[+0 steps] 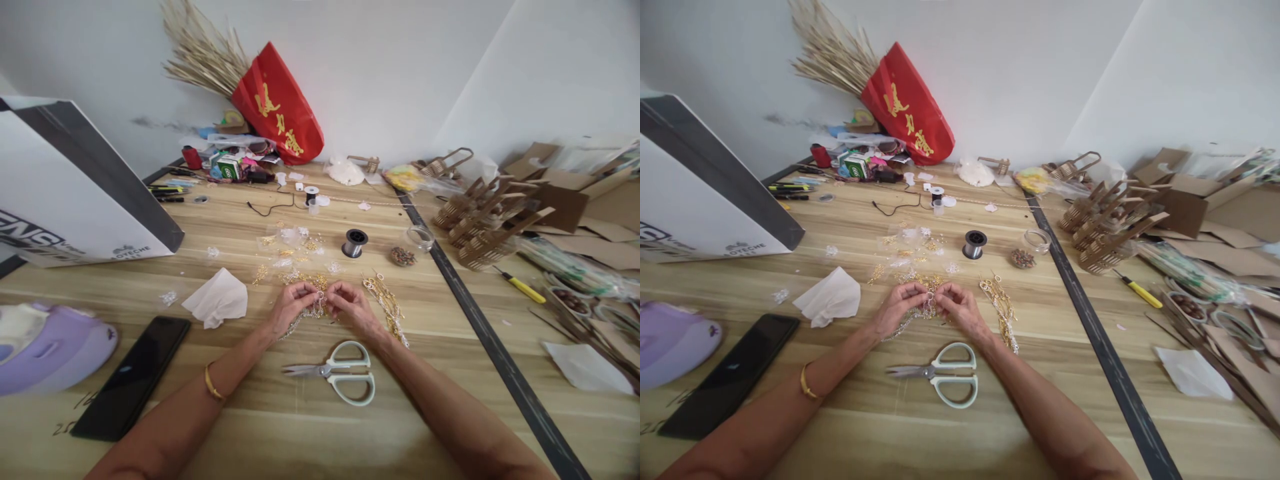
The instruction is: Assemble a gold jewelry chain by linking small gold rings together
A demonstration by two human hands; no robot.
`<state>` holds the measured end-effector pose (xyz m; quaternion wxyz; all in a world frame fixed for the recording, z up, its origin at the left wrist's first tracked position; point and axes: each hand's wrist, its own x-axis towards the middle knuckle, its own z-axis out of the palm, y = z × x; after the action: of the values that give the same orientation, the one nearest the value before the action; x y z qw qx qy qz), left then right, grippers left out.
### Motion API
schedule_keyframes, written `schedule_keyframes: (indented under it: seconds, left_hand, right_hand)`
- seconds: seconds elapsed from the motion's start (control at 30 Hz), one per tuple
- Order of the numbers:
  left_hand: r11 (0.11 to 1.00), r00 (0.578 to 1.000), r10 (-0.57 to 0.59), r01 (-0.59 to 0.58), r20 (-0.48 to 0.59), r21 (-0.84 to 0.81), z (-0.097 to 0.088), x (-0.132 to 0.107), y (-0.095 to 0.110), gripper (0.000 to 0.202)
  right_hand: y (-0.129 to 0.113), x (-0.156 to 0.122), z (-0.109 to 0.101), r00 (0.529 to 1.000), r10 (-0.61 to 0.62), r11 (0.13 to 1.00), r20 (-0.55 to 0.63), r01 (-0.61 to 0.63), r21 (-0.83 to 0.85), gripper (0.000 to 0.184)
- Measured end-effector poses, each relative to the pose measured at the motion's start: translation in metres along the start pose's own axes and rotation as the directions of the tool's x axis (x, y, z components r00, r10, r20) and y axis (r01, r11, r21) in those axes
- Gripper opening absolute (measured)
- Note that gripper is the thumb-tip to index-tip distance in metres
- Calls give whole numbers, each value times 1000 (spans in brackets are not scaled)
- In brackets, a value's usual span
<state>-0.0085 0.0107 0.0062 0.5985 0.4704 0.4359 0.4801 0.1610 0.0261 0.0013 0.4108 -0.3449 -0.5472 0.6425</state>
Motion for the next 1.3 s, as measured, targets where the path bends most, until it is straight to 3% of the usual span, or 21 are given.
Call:
schedule_keyframes:
  seconds: [0.27,0.67,1.3]
  left_hand:
    - [998,993,-57,55,107,27,-2,-1,-5,27]
    - [996,992,-22,11,126,90,-1,-1,0,22]
    - [999,992,-12,6,124,54,-4,-1,-2,19]
  right_hand:
    - [2,2,-2,999,-11,1000,-35,11,-1,30]
    - [0,1,-1,1000,-5,1000,-28,4,-15,31]
    - [-1,1,-1,999,25,1000,-44,-25,-4,33]
